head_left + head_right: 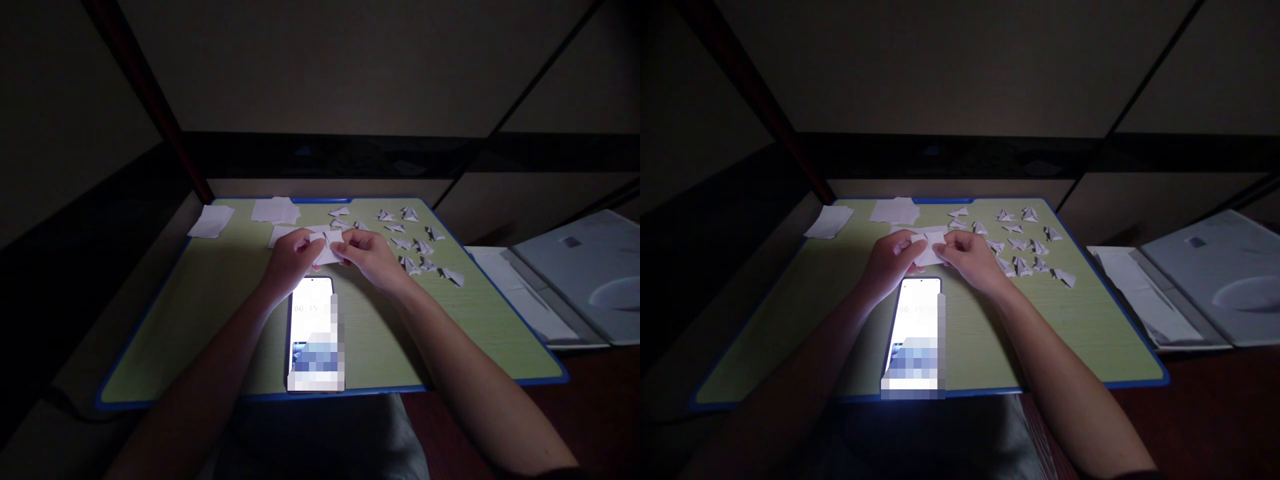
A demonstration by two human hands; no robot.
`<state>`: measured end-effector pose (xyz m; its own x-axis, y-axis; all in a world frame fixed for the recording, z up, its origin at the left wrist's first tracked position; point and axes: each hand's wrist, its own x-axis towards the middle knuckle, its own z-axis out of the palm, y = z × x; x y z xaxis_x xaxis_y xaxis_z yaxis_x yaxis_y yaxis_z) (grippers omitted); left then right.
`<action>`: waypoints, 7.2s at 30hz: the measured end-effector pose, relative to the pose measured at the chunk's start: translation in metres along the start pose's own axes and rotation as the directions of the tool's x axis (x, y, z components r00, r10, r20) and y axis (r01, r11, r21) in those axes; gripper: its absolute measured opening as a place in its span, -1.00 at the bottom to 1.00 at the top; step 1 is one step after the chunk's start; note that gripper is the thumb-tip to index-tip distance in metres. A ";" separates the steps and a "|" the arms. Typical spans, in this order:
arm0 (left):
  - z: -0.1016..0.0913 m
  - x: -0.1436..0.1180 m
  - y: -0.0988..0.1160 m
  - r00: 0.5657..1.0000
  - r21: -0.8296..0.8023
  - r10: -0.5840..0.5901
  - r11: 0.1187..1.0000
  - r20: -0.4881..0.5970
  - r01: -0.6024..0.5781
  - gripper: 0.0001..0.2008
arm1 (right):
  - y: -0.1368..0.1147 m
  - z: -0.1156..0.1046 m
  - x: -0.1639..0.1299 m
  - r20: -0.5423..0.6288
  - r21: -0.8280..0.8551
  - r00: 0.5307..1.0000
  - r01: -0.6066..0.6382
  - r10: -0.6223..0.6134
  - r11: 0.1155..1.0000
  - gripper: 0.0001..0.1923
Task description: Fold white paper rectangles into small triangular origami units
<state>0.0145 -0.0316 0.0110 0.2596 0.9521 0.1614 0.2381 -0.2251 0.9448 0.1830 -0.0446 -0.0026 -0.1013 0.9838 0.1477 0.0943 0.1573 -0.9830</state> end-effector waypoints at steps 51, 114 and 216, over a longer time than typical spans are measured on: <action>-0.001 0.000 -0.003 0.997 -0.073 0.071 0.995 -0.038 -0.074 -0.85 | -0.006 0.005 -0.004 0.028 0.097 0.997 -0.068 0.065 0.993 -0.68; 0.001 0.002 -0.010 0.989 -0.046 0.133 0.990 -0.061 -0.136 -0.87 | -0.005 0.003 -0.001 -0.055 0.050 0.998 0.019 -0.016 0.999 -0.75; 0.003 0.002 -0.004 0.982 0.056 0.176 0.983 -0.071 -0.172 -0.89 | -0.010 0.007 -0.003 -0.075 0.039 0.996 0.043 -0.040 0.998 -0.69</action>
<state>0.0171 -0.0297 0.0061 0.2305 0.9099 0.3447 0.2422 -0.3968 0.8854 0.1750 -0.0494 0.0058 -0.0306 0.9805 0.1942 0.0510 0.1956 -0.9794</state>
